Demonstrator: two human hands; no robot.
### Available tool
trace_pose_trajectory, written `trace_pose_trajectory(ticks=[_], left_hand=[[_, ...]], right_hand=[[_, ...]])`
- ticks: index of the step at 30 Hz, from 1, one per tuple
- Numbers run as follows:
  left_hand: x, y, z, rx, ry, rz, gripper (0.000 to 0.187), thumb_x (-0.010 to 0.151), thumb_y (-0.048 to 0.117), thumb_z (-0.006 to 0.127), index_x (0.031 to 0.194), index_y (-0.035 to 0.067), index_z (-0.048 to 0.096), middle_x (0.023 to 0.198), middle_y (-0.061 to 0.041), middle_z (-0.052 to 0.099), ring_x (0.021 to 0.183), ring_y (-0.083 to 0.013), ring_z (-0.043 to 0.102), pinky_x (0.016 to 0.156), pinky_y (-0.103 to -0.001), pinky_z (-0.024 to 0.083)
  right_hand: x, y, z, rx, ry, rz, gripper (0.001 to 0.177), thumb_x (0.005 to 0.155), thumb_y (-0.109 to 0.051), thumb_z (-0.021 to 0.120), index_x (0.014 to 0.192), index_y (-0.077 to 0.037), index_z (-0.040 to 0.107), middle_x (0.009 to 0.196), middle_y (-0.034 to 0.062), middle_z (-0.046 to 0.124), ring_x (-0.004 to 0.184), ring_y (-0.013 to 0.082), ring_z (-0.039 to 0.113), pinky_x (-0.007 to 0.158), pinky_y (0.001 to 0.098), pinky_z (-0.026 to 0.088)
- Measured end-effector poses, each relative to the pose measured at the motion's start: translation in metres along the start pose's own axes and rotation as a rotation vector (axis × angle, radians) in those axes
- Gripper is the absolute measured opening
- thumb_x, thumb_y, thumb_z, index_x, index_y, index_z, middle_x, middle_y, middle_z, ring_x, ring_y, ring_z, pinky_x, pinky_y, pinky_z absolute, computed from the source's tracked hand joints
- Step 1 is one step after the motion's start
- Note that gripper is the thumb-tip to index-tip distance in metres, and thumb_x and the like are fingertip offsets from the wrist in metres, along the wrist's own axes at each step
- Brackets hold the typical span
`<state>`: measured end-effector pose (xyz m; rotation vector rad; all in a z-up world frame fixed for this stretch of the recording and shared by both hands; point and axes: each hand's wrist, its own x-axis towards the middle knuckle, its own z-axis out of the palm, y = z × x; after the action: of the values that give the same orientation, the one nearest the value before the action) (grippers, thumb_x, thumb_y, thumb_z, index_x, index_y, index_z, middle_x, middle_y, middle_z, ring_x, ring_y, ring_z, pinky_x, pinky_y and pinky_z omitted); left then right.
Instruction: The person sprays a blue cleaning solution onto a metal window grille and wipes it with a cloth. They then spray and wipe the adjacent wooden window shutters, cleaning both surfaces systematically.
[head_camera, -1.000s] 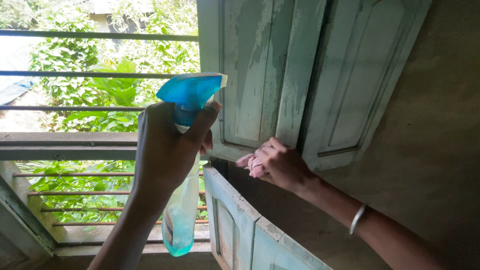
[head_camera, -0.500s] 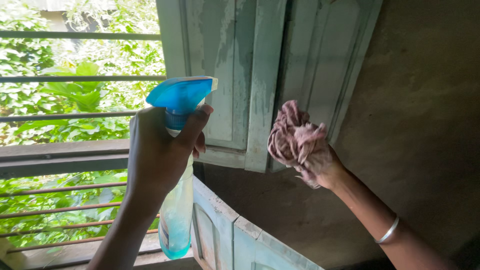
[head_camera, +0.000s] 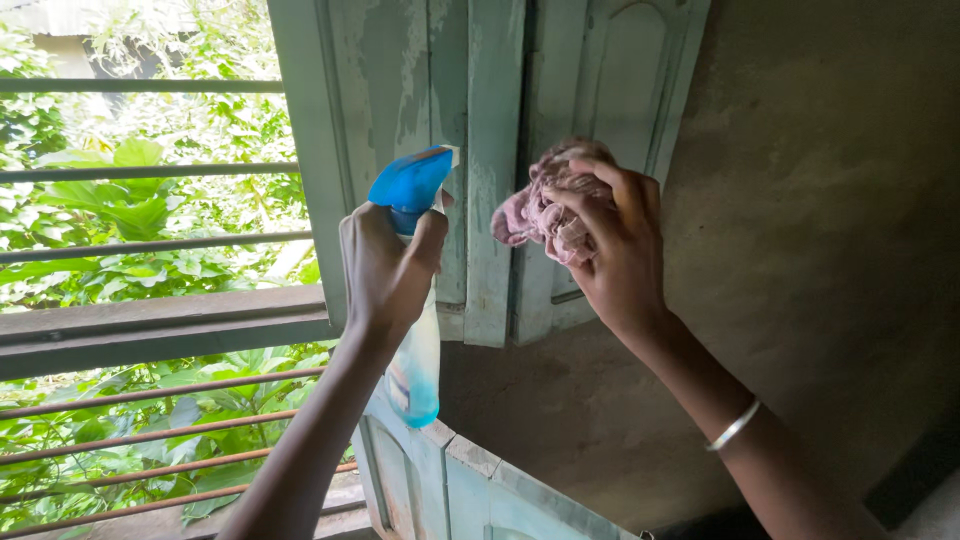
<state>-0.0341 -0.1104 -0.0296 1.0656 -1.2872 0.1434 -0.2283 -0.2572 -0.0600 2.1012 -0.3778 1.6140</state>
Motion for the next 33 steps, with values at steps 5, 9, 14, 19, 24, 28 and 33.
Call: trace_pose_trajectory(ticks=[5, 9, 14, 19, 24, 28, 33], left_hand=[[0.009, -0.03, 0.023, 0.08, 0.058, 0.067, 0.037, 0.085, 0.014, 0.063, 0.121, 0.004, 0.063, 0.058, -0.008, 0.058, 0.047, -0.0182, 0.057, 0.052, -0.036, 0.048], [0.007, -0.051, 0.039, 0.077, 0.077, 0.037, 0.036, 0.094, 0.019, 0.065, 0.124, 0.004, 0.052, 0.059, -0.01, 0.061, 0.046, -0.0199, 0.06, 0.05, -0.04, 0.046], [-0.001, -0.066, 0.045, 0.04, 0.086, 0.034, 0.035, 0.097, 0.022, 0.065, 0.123, 0.003, 0.051, 0.06, -0.01, 0.062, 0.047, -0.0197, 0.061, 0.05, -0.037, 0.047], [-0.003, -0.064, 0.038, 0.113, 0.095, -0.008, 0.031, 0.097, 0.024, 0.068, 0.118, 0.003, 0.06, 0.057, -0.011, 0.058, 0.047, -0.0196, 0.058, 0.052, -0.035, 0.045], [-0.006, -0.062, 0.021, 0.02, 0.109, -0.048, 0.035, 0.095, 0.023, 0.066, 0.126, 0.005, 0.067, 0.057, -0.006, 0.061, 0.05, -0.012, 0.059, 0.051, -0.032, 0.048], [-0.011, -0.06, 0.002, 0.047, 0.189, -0.126, 0.023, 0.097, 0.022, 0.07, 0.102, 0.0, 0.072, 0.06, -0.003, 0.066, 0.053, -0.0087, 0.063, 0.053, -0.029, 0.049], [-0.043, -0.062, -0.042, -0.008, 0.235, -0.047, 0.022, 0.095, 0.013, 0.064, 0.109, 0.001, 0.076, 0.063, -0.001, 0.067, 0.055, -0.0068, 0.063, 0.055, -0.024, 0.05]], right_hand=[[0.001, -0.004, 0.016, 0.008, 0.041, -0.002, 0.05, 0.085, -0.005, 0.085, 0.13, -0.015, 0.066, 0.156, 0.0101, 0.039, 0.145, 0.036, 0.042, 0.121, 0.0479, 0.048], [-0.004, -0.003, 0.028, 0.121, -0.039, 0.174, 0.059, 0.091, 0.008, 0.069, 0.145, -0.015, 0.061, 0.163, 0.0149, 0.031, 0.151, 0.0394, 0.038, 0.123, 0.049, 0.043], [-0.004, -0.012, 0.033, -0.006, -0.07, 0.146, 0.069, 0.084, -0.007, 0.083, 0.147, -0.02, 0.057, 0.157, 0.0134, 0.035, 0.139, 0.0381, 0.045, 0.105, 0.0444, 0.054], [0.003, -0.027, 0.036, -0.035, -0.078, 0.122, 0.099, 0.061, -0.023, 0.094, 0.149, -0.011, 0.05, 0.14, 0.0105, 0.049, 0.119, 0.0353, 0.056, 0.086, 0.042, 0.061], [0.007, -0.035, 0.045, -0.046, -0.052, 0.058, 0.087, 0.066, -0.024, 0.096, 0.143, -0.009, 0.058, 0.118, 0.007, 0.056, 0.104, 0.027, 0.062, 0.077, 0.0364, 0.06], [0.008, -0.044, 0.044, 0.005, -0.117, 0.043, 0.069, 0.064, -0.026, 0.097, 0.126, -0.01, 0.069, 0.11, 0.0035, 0.055, 0.1, 0.0241, 0.06, 0.075, 0.0354, 0.058], [0.002, -0.061, 0.03, 0.119, -0.137, 0.026, 0.057, 0.059, -0.02, 0.091, 0.108, -0.003, 0.068, 0.123, 0.009, 0.057, 0.109, 0.0348, 0.055, 0.085, 0.0397, 0.057]])
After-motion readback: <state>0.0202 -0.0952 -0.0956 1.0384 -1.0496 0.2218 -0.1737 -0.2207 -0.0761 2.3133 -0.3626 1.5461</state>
